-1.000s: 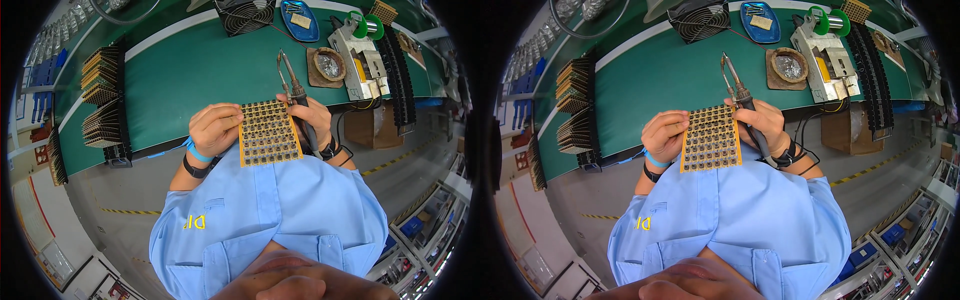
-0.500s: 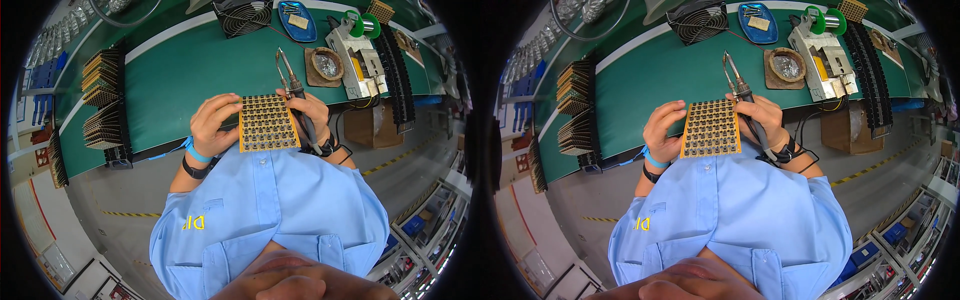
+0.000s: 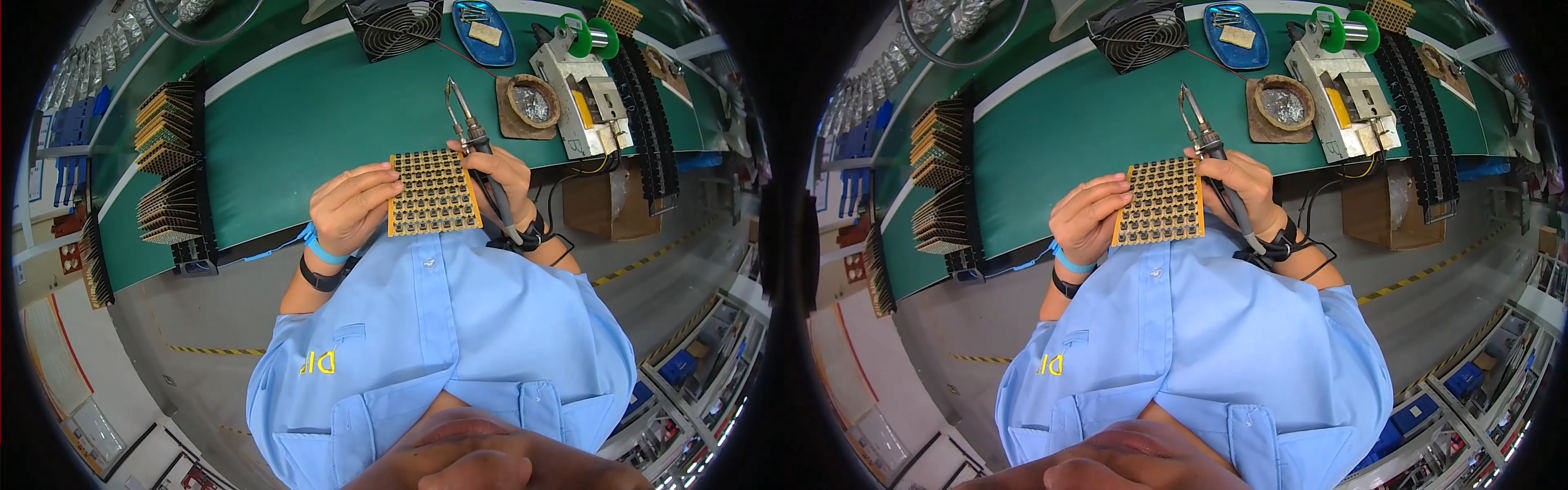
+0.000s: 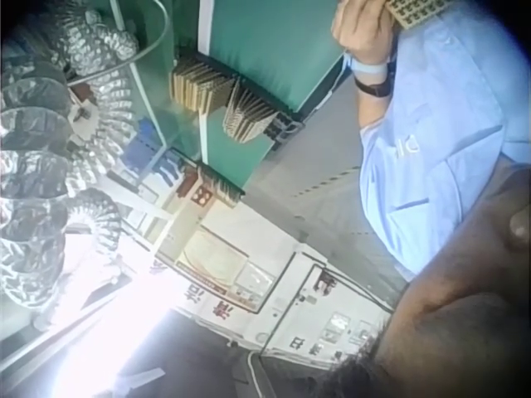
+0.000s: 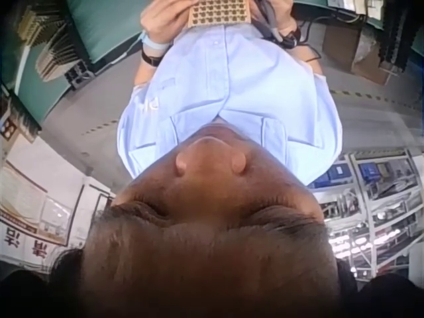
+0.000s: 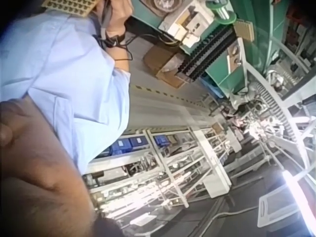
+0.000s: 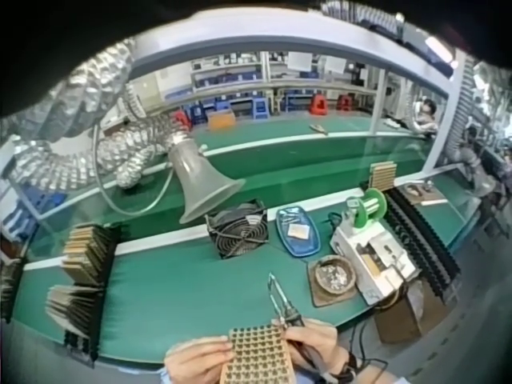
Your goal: The person flips a circuit board over and solders components with a soldering iron before using pliers to clip the leads. They then place the board into a rack and begin soldering a second circuit board.
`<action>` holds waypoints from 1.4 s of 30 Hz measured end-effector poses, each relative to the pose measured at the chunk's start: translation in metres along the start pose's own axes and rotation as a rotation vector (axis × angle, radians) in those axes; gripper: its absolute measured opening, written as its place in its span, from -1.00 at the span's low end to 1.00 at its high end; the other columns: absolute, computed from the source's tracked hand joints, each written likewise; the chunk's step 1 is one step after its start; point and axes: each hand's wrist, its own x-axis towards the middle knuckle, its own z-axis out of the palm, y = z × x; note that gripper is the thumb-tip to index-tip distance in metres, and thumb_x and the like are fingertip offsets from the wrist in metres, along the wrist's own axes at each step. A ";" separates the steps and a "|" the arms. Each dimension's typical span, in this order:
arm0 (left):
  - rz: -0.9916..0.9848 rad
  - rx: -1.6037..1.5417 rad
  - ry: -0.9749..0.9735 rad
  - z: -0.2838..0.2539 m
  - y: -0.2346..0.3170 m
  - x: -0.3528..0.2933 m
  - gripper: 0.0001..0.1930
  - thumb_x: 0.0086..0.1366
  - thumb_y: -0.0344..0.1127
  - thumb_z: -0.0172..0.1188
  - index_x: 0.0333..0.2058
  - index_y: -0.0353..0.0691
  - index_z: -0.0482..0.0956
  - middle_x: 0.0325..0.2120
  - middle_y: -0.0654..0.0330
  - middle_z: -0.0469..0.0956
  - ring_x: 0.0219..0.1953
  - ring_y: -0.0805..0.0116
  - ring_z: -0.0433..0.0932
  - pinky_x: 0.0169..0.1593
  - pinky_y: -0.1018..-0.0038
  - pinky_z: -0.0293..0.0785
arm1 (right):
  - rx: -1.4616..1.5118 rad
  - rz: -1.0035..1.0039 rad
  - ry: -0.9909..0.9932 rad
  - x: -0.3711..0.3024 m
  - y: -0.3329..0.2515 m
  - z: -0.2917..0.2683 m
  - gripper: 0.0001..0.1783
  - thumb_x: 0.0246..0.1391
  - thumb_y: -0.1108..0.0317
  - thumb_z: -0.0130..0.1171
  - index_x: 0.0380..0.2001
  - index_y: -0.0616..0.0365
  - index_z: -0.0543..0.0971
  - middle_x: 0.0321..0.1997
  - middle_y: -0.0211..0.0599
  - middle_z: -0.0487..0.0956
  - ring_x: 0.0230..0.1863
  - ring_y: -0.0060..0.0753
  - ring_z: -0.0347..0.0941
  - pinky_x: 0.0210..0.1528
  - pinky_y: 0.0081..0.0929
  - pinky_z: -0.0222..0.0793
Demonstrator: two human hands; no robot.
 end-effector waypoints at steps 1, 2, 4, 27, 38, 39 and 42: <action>-0.003 -0.005 0.002 0.000 0.000 0.000 -0.80 -0.02 -0.59 0.40 -0.36 -0.26 0.69 -0.36 0.09 0.69 -0.21 0.13 0.72 -0.23 0.42 0.61 | 0.001 0.010 -0.006 0.000 0.000 0.000 -0.65 -0.18 0.59 0.41 -0.27 0.21 0.54 -0.19 0.01 0.69 -0.36 -0.15 0.63 -0.29 -0.42 0.53; -0.007 -0.010 0.003 0.001 0.000 -0.001 -0.80 -0.02 -0.60 0.40 -0.36 -0.26 0.69 -0.36 0.09 0.69 -0.21 0.13 0.72 -0.23 0.42 0.61 | 0.001 0.019 -0.012 0.000 0.000 0.000 -0.66 -0.18 0.59 0.40 -0.27 0.21 0.55 -0.19 0.00 0.69 -0.35 -0.15 0.63 -0.29 -0.42 0.53; -0.010 -0.013 0.005 0.002 0.000 -0.001 -0.80 -0.02 -0.60 0.40 -0.36 -0.27 0.69 -0.36 0.09 0.69 -0.21 0.13 0.72 -0.23 0.42 0.62 | 0.003 0.027 -0.017 0.000 0.000 0.000 -0.67 -0.18 0.59 0.40 -0.28 0.22 0.55 -0.19 0.00 0.69 -0.35 -0.15 0.63 -0.29 -0.42 0.53; -0.064 -0.050 0.044 0.012 -0.008 -0.007 -0.81 -0.04 -0.64 0.36 -0.39 -0.29 0.71 -0.35 0.10 0.69 -0.21 0.16 0.71 -0.18 0.42 0.65 | 0.000 0.079 -0.013 -0.003 0.002 -0.001 -0.67 -0.20 0.58 0.41 -0.29 0.20 0.57 -0.20 -0.05 0.69 -0.39 -0.14 0.61 -0.32 -0.41 0.50; -0.387 -0.440 -0.038 0.022 -0.012 -0.003 -0.66 0.09 -0.60 0.36 -0.12 -0.33 0.60 -0.20 0.14 0.66 -0.15 0.30 0.67 -0.06 0.49 0.58 | 0.168 0.158 -0.054 -0.008 0.000 0.002 -0.68 -0.14 0.59 0.39 -0.25 0.23 0.58 -0.18 -0.08 0.70 -0.29 -0.24 0.66 -0.23 -0.47 0.55; -0.483 -0.613 -0.044 0.022 -0.016 -0.005 -0.65 0.12 -0.58 0.36 -0.08 -0.34 0.59 -0.19 0.15 0.65 -0.15 0.35 0.66 -0.05 0.52 0.57 | 0.183 0.177 -0.056 -0.009 0.000 0.002 -0.69 -0.12 0.59 0.39 -0.23 0.24 0.58 -0.16 -0.07 0.70 -0.27 -0.27 0.66 -0.22 -0.48 0.55; -0.691 -0.736 -0.070 0.011 -0.024 0.007 -0.70 0.20 -0.50 0.34 -0.07 -0.36 0.59 -0.24 0.20 0.65 -0.21 0.48 0.62 -0.10 0.58 0.55 | 0.219 0.263 0.055 -0.010 -0.002 -0.005 -0.71 0.10 0.36 0.31 -0.15 0.28 0.55 -0.19 -0.01 0.69 -0.26 -0.29 0.65 -0.19 -0.47 0.55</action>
